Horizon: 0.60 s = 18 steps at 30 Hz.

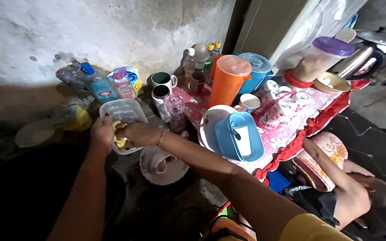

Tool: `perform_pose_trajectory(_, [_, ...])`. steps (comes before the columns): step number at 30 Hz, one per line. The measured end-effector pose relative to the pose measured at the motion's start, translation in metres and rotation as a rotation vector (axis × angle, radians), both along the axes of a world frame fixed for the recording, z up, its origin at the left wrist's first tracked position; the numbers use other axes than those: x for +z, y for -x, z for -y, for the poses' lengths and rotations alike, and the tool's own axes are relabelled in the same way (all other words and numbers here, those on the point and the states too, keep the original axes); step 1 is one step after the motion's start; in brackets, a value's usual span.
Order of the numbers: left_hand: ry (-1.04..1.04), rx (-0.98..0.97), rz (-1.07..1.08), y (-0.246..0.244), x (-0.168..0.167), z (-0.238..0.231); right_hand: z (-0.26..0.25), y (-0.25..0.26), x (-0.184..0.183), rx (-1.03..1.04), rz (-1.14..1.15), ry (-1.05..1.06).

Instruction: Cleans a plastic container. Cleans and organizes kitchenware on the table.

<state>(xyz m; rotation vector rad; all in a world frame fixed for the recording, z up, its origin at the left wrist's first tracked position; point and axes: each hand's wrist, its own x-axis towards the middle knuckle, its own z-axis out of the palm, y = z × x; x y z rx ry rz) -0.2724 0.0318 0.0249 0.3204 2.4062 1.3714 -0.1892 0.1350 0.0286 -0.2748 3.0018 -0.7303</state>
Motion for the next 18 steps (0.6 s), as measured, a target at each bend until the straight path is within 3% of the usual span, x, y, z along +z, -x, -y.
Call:
perform_pose_trajectory(6, [0.061, -0.093, -0.061, -0.011, 0.012, 0.0, 0.0, 0.019, -0.007, -0.324, -0.024, -0.032])
perform_pose_trajectory(9, [0.115, -0.15, -0.105, -0.012, 0.013, 0.002, 0.01, 0.01, -0.006, -0.416, -0.035, -0.163])
perform_pose_trajectory(13, [0.108, -0.109, -0.142, -0.007, 0.009, 0.002, 0.029, -0.018, 0.005, -0.339, 0.012, -0.196])
perform_pose_trajectory(18, [0.076, -0.067, -0.114, 0.001, 0.006, 0.0, 0.007, -0.029, 0.004, -0.046, 0.056, 0.177])
